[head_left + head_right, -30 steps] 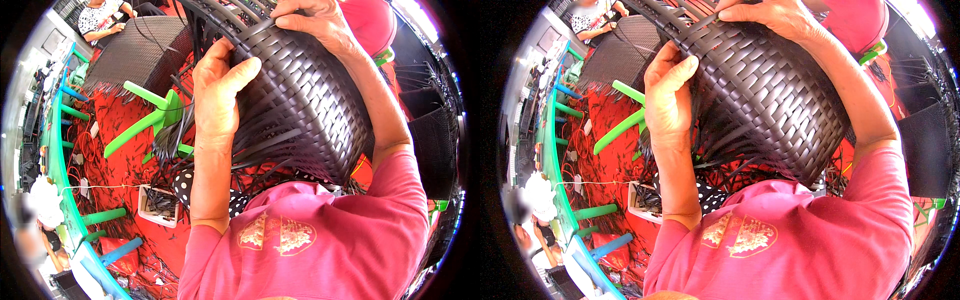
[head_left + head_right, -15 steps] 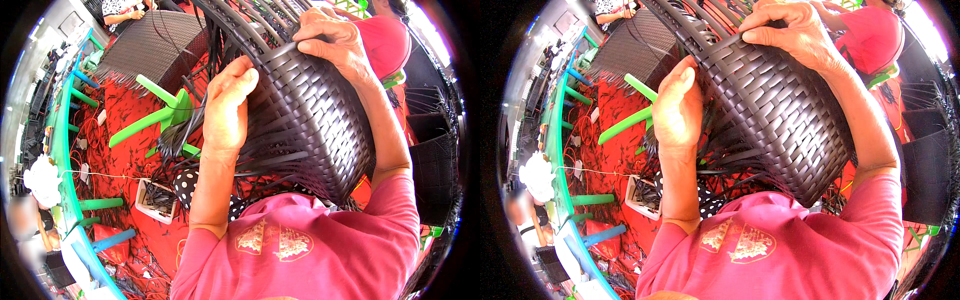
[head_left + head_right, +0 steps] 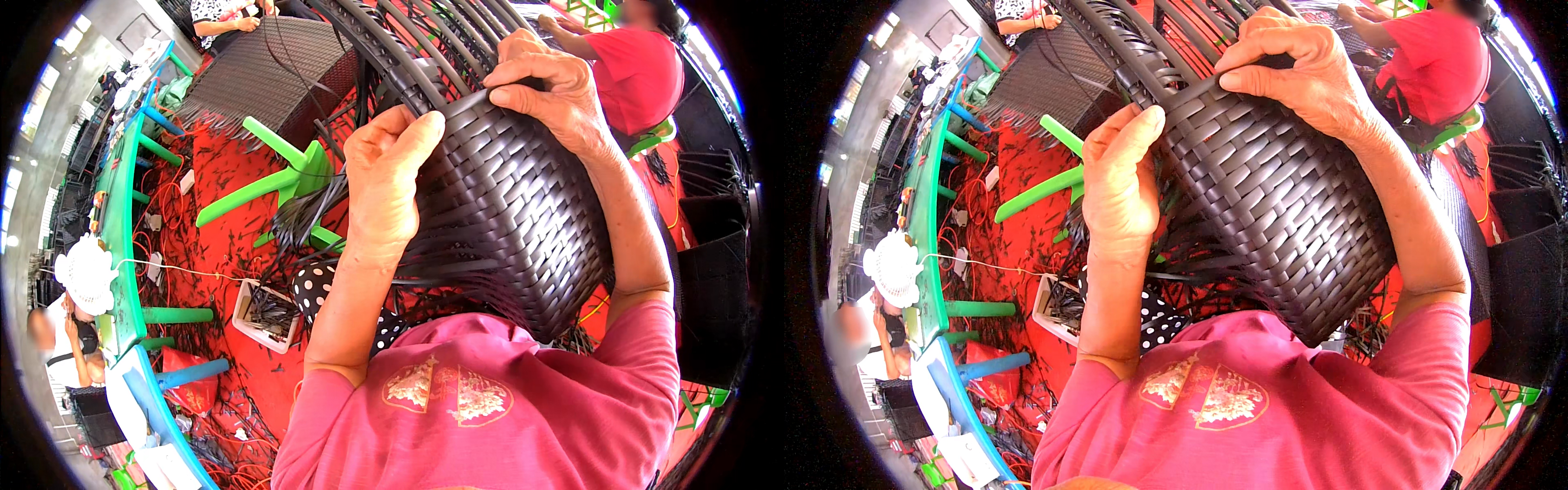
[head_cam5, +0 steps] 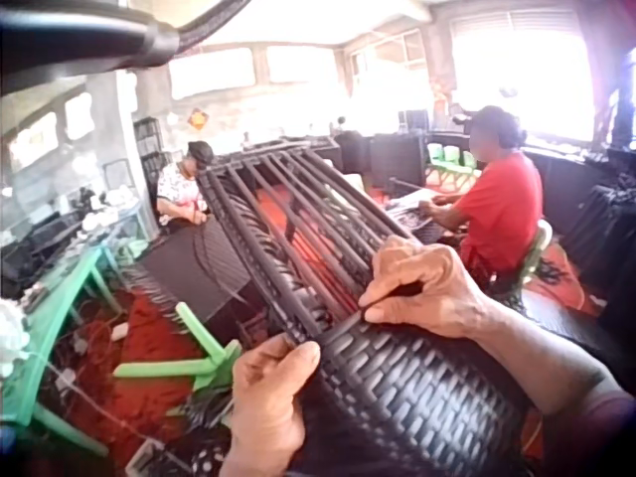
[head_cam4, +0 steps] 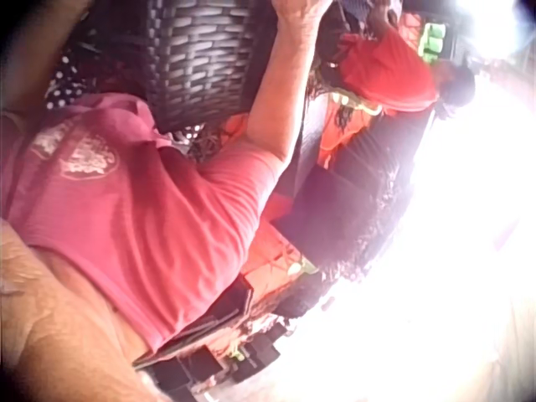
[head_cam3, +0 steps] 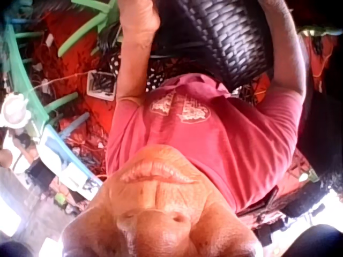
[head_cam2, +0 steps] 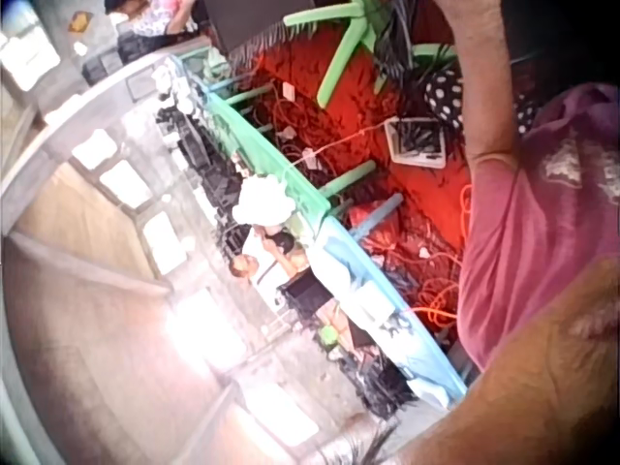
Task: The person weaves a black plastic basket by hand, interlacing flexible plastic strips through a vertical frame. They rotate the basket to access different sides and pull the strips tight to secure the weave pattern.
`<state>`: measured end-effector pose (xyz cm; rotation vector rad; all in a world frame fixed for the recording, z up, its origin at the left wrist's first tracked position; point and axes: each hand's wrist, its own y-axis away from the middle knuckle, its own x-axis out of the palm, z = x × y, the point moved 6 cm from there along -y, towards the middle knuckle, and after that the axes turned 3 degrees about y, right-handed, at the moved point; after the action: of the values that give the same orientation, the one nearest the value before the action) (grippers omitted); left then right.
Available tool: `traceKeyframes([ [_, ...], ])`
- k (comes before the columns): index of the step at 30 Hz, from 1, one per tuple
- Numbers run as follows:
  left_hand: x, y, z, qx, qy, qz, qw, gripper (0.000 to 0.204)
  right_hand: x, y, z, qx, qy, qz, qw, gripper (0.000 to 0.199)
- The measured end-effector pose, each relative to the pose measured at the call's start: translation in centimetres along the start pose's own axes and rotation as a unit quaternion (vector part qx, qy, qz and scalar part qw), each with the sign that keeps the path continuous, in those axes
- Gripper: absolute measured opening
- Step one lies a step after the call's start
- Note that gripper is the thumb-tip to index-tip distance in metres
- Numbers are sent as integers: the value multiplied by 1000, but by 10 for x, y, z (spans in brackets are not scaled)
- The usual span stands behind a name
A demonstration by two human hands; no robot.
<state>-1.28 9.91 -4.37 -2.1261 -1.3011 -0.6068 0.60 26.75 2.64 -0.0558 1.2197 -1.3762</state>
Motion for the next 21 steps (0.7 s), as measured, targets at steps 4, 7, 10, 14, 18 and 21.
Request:
traceKeyframes([
  [4, 2, 11, 2, 3, -21, -20, 1000, 12, -3, 8, 6, 0, 5, -2, 1000, 15],
  [7, 8, 14, 1, -9, -24, -5, 1000, 16, -8, 11, 9, 8, 5, -4, 1000, 15],
  [10, 6, 17, 1, -7, -34, 6, 999, 21, -11, 12, 12, 9, -1, 7, 1000, 15],
  [14, 7, 22, -1, -11, -16, 25, 1000, 17, -11, 16, 18, 10, -17, 11, 1000, 14],
  [18, -1, 17, 4, -17, -8, 55, 998, 18, -14, 13, 20, 4, -32, 43, 999, 15],
  [21, -3, 17, 5, -15, -5, 64, 998, 18, -16, 12, 25, 1, -23, 55, 998, 16],
])
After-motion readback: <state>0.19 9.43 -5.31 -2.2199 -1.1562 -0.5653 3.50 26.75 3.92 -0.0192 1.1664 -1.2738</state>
